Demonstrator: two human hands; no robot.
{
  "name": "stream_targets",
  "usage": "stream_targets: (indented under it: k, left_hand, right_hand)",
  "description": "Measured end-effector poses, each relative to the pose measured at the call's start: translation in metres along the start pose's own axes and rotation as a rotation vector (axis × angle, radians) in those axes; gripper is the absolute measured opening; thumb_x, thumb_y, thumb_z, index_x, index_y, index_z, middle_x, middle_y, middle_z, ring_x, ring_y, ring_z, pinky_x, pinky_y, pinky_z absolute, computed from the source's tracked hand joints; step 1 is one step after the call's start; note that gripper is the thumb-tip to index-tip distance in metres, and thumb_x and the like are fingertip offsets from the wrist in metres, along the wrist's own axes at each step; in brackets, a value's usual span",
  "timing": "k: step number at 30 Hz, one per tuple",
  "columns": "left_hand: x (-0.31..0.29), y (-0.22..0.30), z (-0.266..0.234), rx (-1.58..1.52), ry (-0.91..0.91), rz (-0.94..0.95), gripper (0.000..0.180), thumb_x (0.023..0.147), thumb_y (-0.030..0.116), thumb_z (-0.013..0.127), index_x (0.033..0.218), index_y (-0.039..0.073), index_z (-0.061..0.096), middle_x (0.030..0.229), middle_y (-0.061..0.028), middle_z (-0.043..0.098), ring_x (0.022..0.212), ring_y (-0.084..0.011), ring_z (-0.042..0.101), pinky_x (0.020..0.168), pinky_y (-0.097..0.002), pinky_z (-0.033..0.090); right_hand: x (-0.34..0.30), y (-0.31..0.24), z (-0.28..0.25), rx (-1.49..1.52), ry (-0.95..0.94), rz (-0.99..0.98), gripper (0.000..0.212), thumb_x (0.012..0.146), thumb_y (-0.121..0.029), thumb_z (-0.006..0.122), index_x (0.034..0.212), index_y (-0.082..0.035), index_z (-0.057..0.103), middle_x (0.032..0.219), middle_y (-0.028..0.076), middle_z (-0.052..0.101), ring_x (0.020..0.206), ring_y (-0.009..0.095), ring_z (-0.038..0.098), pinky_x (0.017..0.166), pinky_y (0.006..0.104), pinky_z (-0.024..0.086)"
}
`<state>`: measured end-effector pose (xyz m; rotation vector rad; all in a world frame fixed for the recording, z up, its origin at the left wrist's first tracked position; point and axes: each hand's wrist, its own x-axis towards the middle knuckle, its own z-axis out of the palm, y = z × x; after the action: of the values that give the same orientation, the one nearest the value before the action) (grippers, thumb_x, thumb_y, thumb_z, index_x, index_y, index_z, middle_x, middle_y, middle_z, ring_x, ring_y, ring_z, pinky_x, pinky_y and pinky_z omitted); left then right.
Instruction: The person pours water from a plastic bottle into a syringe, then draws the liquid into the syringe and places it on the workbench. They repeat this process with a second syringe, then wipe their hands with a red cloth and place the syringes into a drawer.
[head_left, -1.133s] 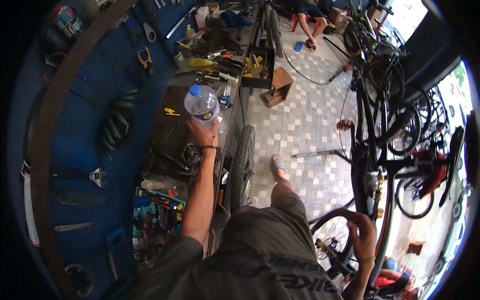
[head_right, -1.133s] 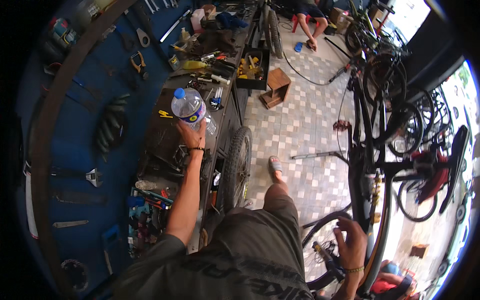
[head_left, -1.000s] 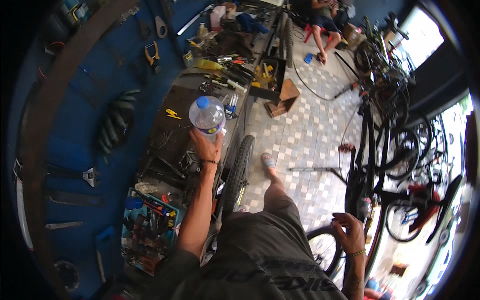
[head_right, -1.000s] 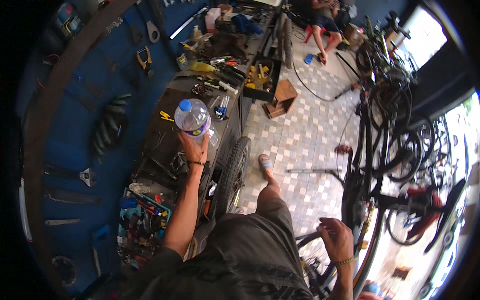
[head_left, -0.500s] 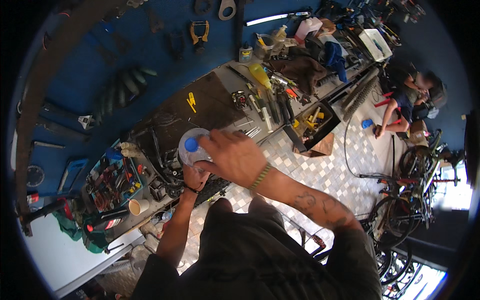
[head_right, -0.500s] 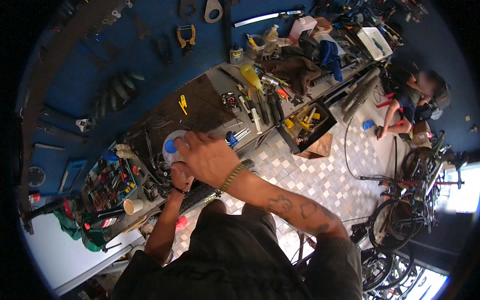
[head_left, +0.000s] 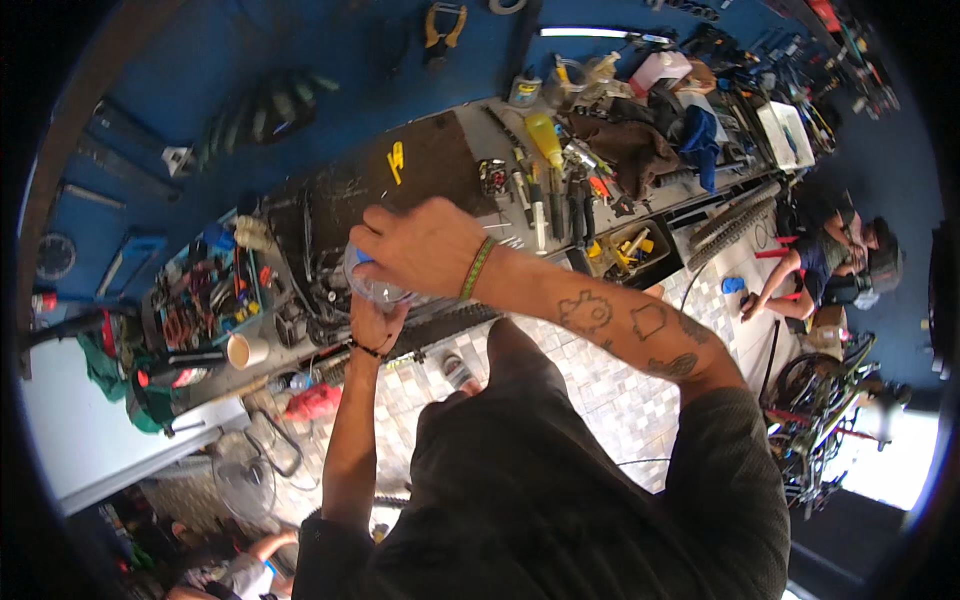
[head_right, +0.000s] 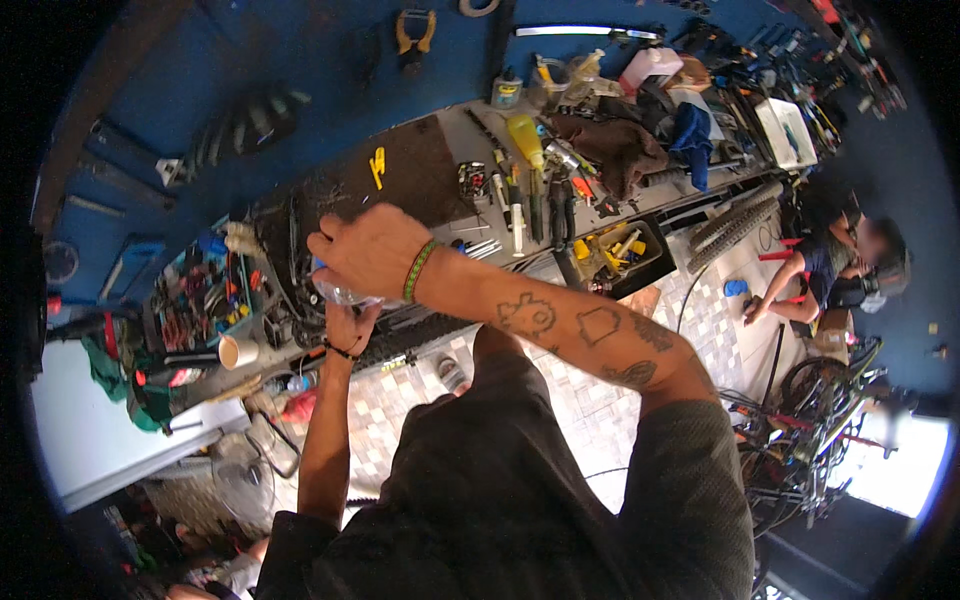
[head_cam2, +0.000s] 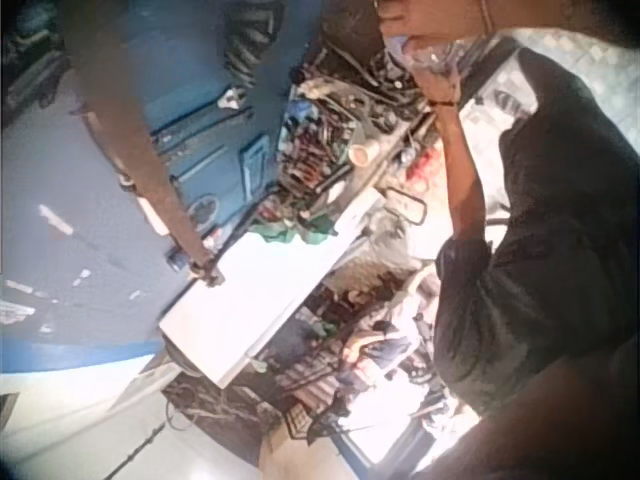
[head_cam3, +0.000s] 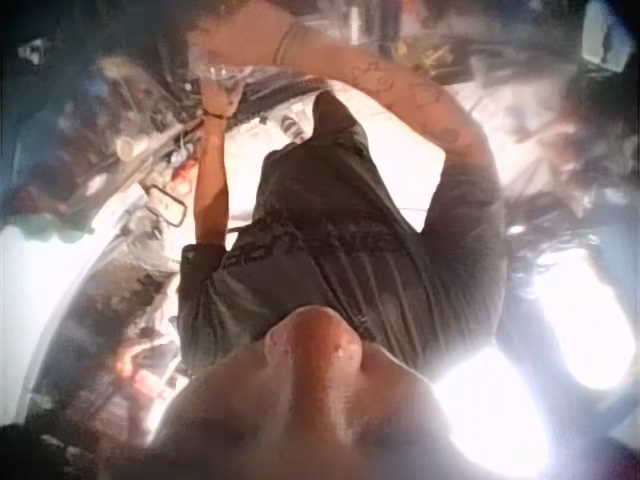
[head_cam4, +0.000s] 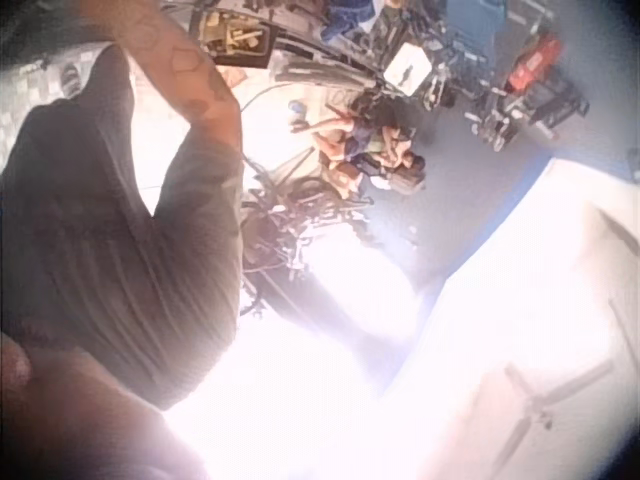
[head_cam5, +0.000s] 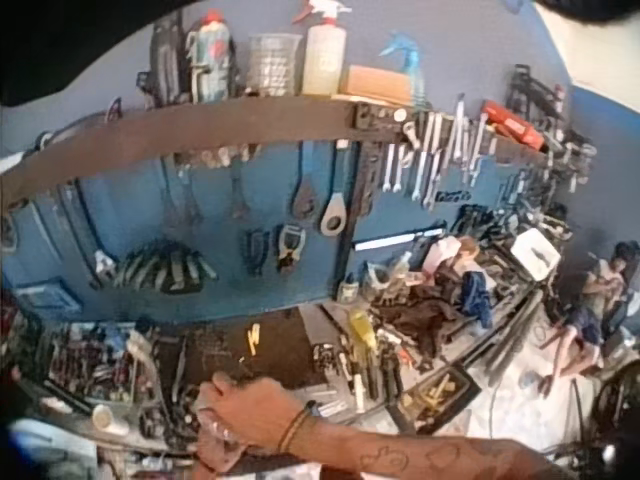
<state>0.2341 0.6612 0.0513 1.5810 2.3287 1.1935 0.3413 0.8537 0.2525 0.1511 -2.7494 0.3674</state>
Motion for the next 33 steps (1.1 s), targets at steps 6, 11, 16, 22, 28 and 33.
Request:
stream_targets:
  k: [6,11,16,22,28,33]
  left_hand:
    - [0.002,0.018,0.004,-0.131,0.036,-0.184,0.067,0.082,0.008,0.082,0.143,-0.002,0.056,0.142,-0.0231,0.064,0.127,-0.0417,0.063,0.108,-0.0472,0.048]
    - [-0.004,0.048,0.026,-0.120,0.309,-0.347,0.060,0.079,0.012,0.082,0.135,0.001,0.063,0.133,-0.0247,0.065,0.125,-0.0439,0.062,0.105,-0.0484,0.050]
    - [-0.001,0.066,0.035,-0.076,0.368,-0.423,0.055,0.080,0.011,0.081,0.132,0.000,0.065,0.130,-0.0234,0.068,0.122,-0.0433,0.064,0.103,-0.0487,0.051]
    - [0.010,0.084,0.060,-0.072,0.574,-0.496,0.050,0.081,0.009,0.083,0.128,0.000,0.068,0.123,-0.0219,0.074,0.116,-0.0414,0.069,0.103,-0.0475,0.052]
    - [-0.010,0.102,0.083,-0.085,0.712,-0.627,0.096,0.078,0.014,0.096,0.154,-0.004,0.041,0.151,-0.0224,0.047,0.137,-0.0343,0.051,0.119,-0.0468,0.039]
    - [-0.043,0.142,0.116,-0.162,0.987,-0.984,0.031,0.102,0.010,0.070,0.131,0.000,0.063,0.114,-0.0100,0.070,0.101,-0.0180,0.068,0.086,-0.0322,0.056]
  right_hand:
    - [0.018,0.022,-0.028,-0.042,-0.197,-0.258,0.023,0.092,-0.023,0.070,0.110,-0.010,0.067,0.111,0.010,0.058,0.104,0.028,0.071,0.075,0.0405,0.061]
    - [0.033,0.042,-0.033,0.191,-0.129,-0.532,0.017,0.088,-0.022,0.068,0.098,-0.009,0.074,0.112,0.012,0.062,0.106,0.029,0.068,0.086,0.0440,0.060]
    - [0.040,0.057,-0.023,0.265,-0.128,-0.627,0.019,0.083,-0.016,0.069,0.101,-0.011,0.075,0.111,0.007,0.061,0.109,0.025,0.065,0.092,0.0399,0.059]
    - [0.071,0.095,-0.025,0.780,0.040,-0.623,0.029,0.085,-0.004,0.073,0.114,-0.009,0.077,0.116,0.010,0.069,0.110,0.031,0.068,0.091,0.0391,0.057]
    - [0.003,0.202,0.121,0.431,-0.173,0.081,0.024,0.085,-0.011,0.081,0.109,-0.013,0.078,0.107,0.014,0.067,0.098,0.034,0.072,0.088,0.0449,0.059]
    - [-0.074,0.209,0.162,0.258,-0.077,0.158,0.031,0.090,-0.013,0.075,0.120,-0.013,0.072,0.121,0.011,0.062,0.117,0.034,0.064,0.099,0.0485,0.053]
